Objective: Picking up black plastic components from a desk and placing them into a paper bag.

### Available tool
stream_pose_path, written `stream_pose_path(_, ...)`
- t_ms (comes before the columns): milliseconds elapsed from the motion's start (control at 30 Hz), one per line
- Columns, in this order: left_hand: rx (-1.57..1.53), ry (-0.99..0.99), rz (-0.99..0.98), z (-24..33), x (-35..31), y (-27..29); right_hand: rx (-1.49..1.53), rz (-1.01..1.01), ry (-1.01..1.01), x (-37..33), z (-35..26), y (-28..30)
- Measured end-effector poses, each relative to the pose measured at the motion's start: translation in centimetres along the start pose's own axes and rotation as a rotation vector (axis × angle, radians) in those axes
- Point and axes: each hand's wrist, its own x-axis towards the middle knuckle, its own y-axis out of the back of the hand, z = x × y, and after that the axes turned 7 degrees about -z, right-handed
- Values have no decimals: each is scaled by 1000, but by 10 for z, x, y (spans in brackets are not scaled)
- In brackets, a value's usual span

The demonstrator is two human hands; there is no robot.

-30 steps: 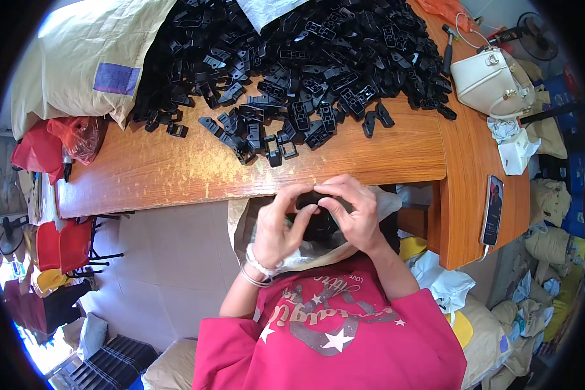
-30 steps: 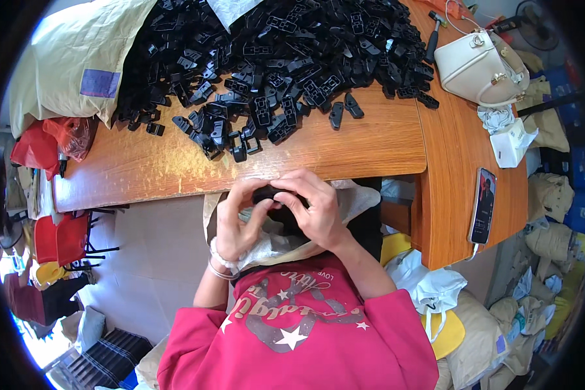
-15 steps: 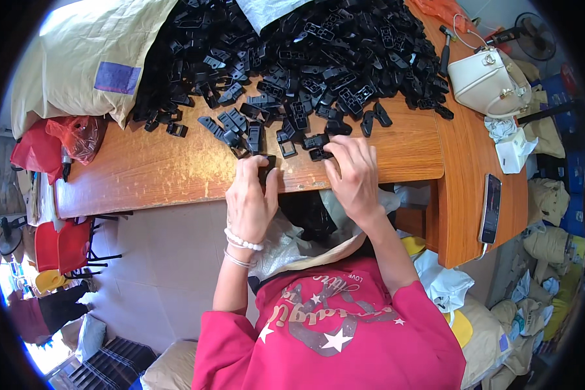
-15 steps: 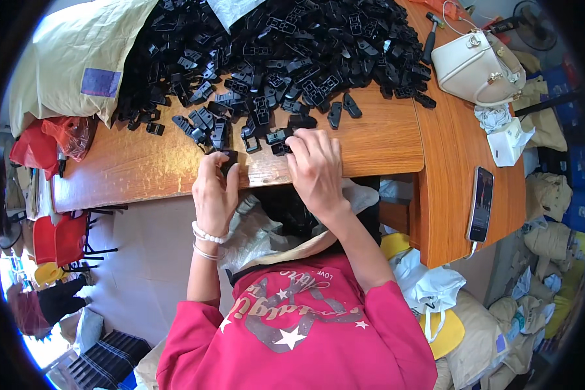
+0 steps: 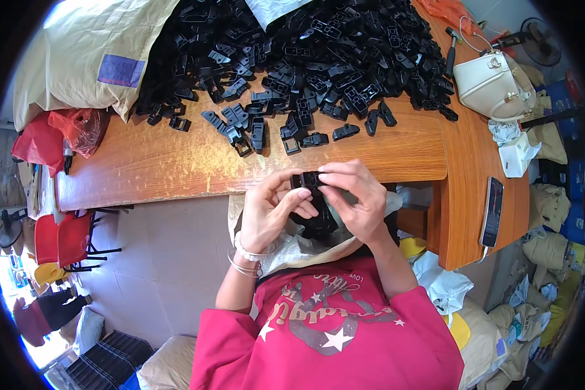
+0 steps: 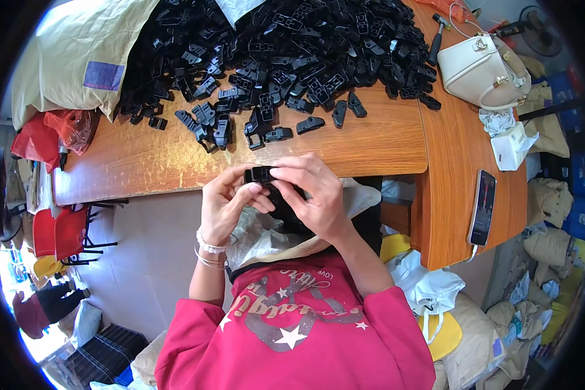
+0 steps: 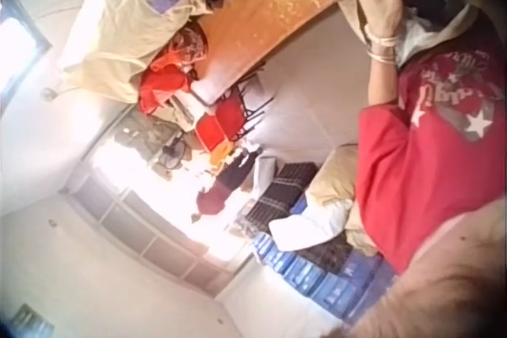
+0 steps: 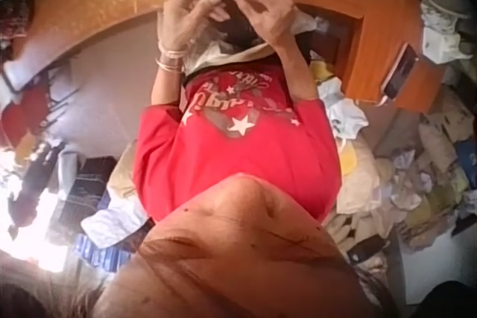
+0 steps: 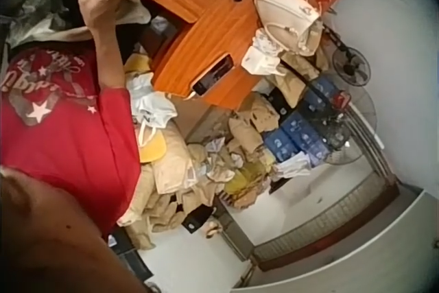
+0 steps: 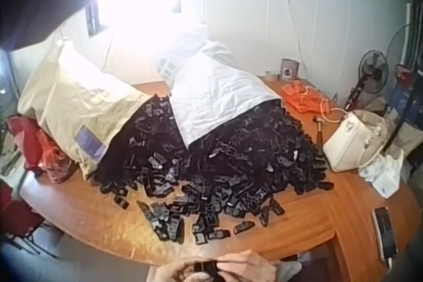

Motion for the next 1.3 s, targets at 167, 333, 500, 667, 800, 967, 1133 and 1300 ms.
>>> stream_pose_path(167, 142, -23, 8, 0, 0, -6, -146, -113, 125, 0, 2, 6)
stream_pose_path(333, 618, -312, 38, -2, -3, -13, 191, -11, -223, -4, -6, -4)
stream_pose_path(500, 558, -245, 53, 0, 2, -3, 193, -194, -186, -7, 5, 9)
stream_pose_path(667, 1253, -366, 293, -9, 42, 15, -155, -93, -210, 15, 13, -8)
stream_pose_path(800, 1443, -271, 345, -9, 48, 8, -556, -30, -30, 35, 27, -21)
stream_pose_path(967, 868, -190, 365, -6, 27, 17, -568, -105, -11, 27, 29, -18)
stream_pose_path(1133, 29, -142, 144, -5, 12, 8, 199, 109, -168, 10, 11, -17)
stream_pose_path(1300, -43, -108, 87, 0, 11, -12, 348, 132, -144, 6, 1, -16)
